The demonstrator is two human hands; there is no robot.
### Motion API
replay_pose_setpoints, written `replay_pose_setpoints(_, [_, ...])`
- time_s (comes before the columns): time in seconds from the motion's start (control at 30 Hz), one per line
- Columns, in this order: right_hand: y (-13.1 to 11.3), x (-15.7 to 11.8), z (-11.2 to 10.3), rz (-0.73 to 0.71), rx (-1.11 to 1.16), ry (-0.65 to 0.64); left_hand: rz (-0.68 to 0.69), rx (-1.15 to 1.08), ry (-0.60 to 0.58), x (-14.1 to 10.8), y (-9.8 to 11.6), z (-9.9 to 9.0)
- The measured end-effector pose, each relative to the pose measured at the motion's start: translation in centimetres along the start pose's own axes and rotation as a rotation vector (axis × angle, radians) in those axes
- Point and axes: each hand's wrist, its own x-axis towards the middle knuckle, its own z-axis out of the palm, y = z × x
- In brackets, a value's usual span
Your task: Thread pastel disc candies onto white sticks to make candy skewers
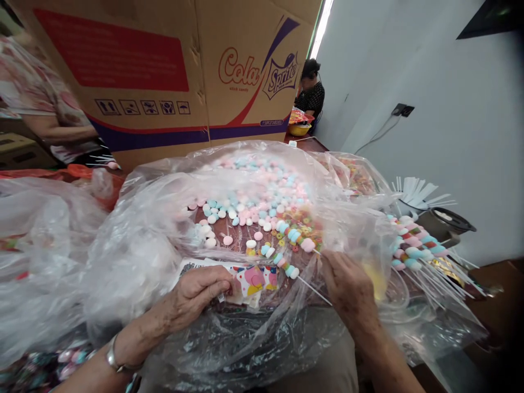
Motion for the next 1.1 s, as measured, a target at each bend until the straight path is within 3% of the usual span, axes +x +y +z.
replay_pose_setpoints(0.1, [0.6, 0.2, -2.5, -0.085, 0.186, 0.102, -0.055, 0.016, 0.015, -0.1, -0.2, -0.5])
replay_pose_setpoints(0.23, [0.2, 0.1, -5.1, -0.137, 0.361, 0.066, -0.129, 0.025, -0.015, 0.0, -0.1, -1.0])
replay_pose_setpoints(0.33, [-0.4, 0.1, -5.7, -0.169, 0.408, 0.048, -0.143, 0.015, -0.038, 0.0, -0.1, -1.1])
replay_pose_setpoints(0.67, [0.3, 0.5, -5.5, -0.321, 0.389, -0.042, -0.12, 0.079, -0.203, 0.3, 0.2, -1.8])
replay_pose_setpoints(0.83, [-0.9, 0.6, -4.5, -0.323, 0.435, -0.078, -0.105, 0.074, -0.293, 0.9, 0.4, -1.7])
replay_pose_setpoints(1.1, [-2.1, 0.9, -3.4, -0.312, 0.463, -0.053, -0.208, 0.029, -0.437, 1.8, 4.1, -1.6])
